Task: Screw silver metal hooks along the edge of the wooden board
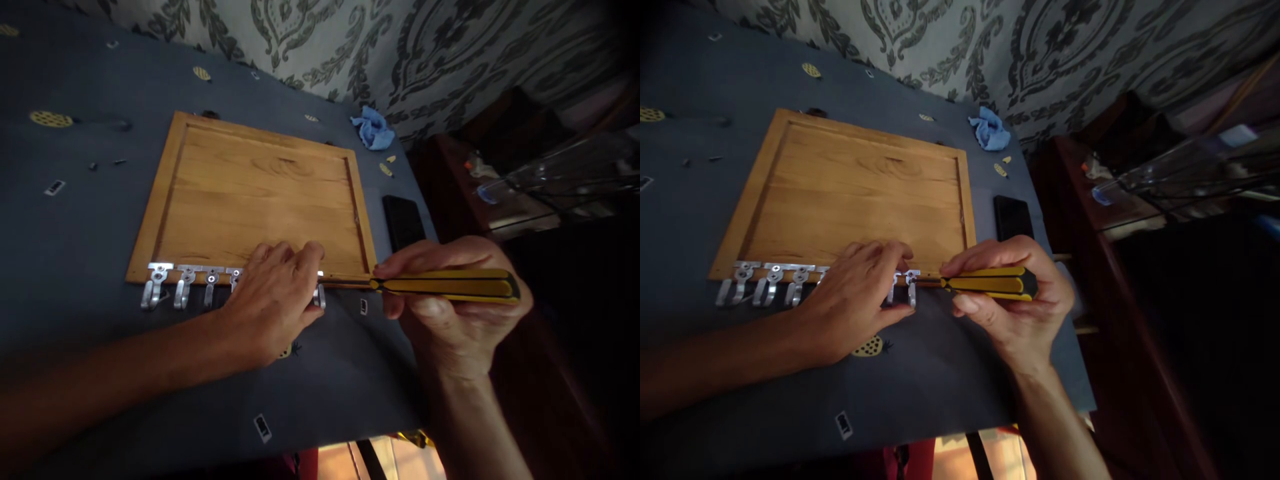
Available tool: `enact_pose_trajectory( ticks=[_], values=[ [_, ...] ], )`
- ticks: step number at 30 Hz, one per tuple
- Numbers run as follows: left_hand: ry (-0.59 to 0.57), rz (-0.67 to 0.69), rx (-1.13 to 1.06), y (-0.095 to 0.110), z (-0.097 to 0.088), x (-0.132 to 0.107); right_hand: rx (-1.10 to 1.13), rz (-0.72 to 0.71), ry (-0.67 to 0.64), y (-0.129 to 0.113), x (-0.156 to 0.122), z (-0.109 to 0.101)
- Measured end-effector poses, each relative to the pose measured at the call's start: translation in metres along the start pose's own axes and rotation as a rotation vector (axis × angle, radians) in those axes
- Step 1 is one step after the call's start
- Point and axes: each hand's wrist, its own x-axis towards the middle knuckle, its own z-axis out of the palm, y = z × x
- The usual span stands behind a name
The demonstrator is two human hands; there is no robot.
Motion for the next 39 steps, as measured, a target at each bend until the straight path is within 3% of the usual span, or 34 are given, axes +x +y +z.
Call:
enact_pose_trajectory(
  ticks=[7, 13, 22, 28, 39],
  values=[
    [0.002, 0.004, -0.001, 0.0, -0.001, 0.0, -0.088, -0.045, -0.047, -0.002, -0.001, 0.004],
    [0.037, 0.011, 0.008, -0.001, 0.002, -0.001, -0.13, -0.04, -0.01, -0.004, -0.002, 0.007],
    [0.057, 0.04, 0.026, -0.002, 0.003, -0.002, 0.011, -0.01, 0.038, -0.002, -0.005, 0.018],
    [0.048, 0.029, 0.022, -0.002, 0.002, -0.001, -0.095, -0.046, 0.072, -0.001, -0.004, 0.019],
    [0.032, 0.015, 0.012, -0.001, 0.001, 0.0, -0.196, -0.103, -0.008, -0.006, -0.01, 0.017]
  ],
)
